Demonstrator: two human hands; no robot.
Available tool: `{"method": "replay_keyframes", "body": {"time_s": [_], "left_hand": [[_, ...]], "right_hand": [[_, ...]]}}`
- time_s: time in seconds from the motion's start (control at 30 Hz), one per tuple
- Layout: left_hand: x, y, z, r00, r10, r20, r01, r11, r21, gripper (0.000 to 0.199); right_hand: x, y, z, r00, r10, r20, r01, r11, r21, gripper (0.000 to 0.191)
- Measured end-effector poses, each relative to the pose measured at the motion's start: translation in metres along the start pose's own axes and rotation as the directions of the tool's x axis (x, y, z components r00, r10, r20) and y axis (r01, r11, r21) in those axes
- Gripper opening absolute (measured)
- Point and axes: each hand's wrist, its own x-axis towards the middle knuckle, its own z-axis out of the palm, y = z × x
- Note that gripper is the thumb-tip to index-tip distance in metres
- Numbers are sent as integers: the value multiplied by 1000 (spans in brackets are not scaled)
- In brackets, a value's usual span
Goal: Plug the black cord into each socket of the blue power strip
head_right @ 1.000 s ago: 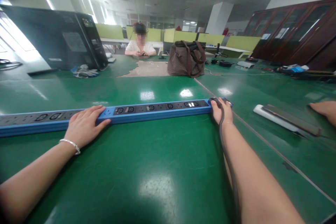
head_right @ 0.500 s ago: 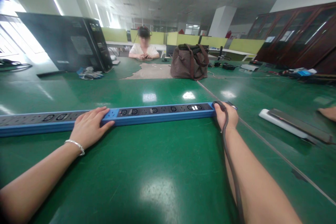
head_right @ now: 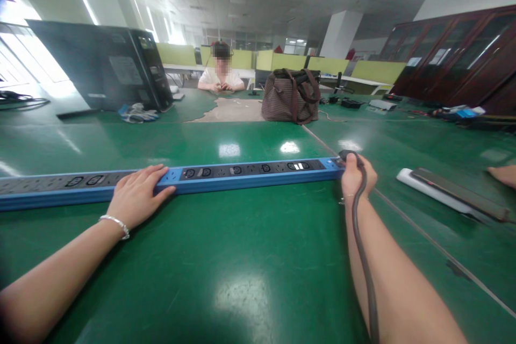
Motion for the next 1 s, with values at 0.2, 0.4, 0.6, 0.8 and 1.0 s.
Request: {"method": "replay_keyframes", "body": {"time_s": [0.2, 0.4, 0.6, 0.8, 1.0], "left_hand": [[0, 1, -1, 1000, -7, 17, 7, 1000, -6, 59], [0, 1, -1, 1000, -11, 15, 11, 1000, -18, 59], [0, 0, 0, 1000, -11, 18, 12, 1000, -21, 59], [0, 1, -1, 1000, -14, 25, 15, 1000, -23, 59], [0, 1, -2, 1000, -11, 21, 11, 1000, -15, 59]], "right_hand": [[-4, -13, -2, 999, 4, -34, -8, 992, -130, 42], [-13, -35, 1, 992, -78, 100, 96, 977, -192, 42], [-20, -44, 2, 961, -131, 244, 171, 974, -149, 38], [-19, -45, 3, 953, -140, 269, 201, 956, -214, 39], [-17, -44, 2, 938, -146, 314, 237, 932, -275, 39]]}}
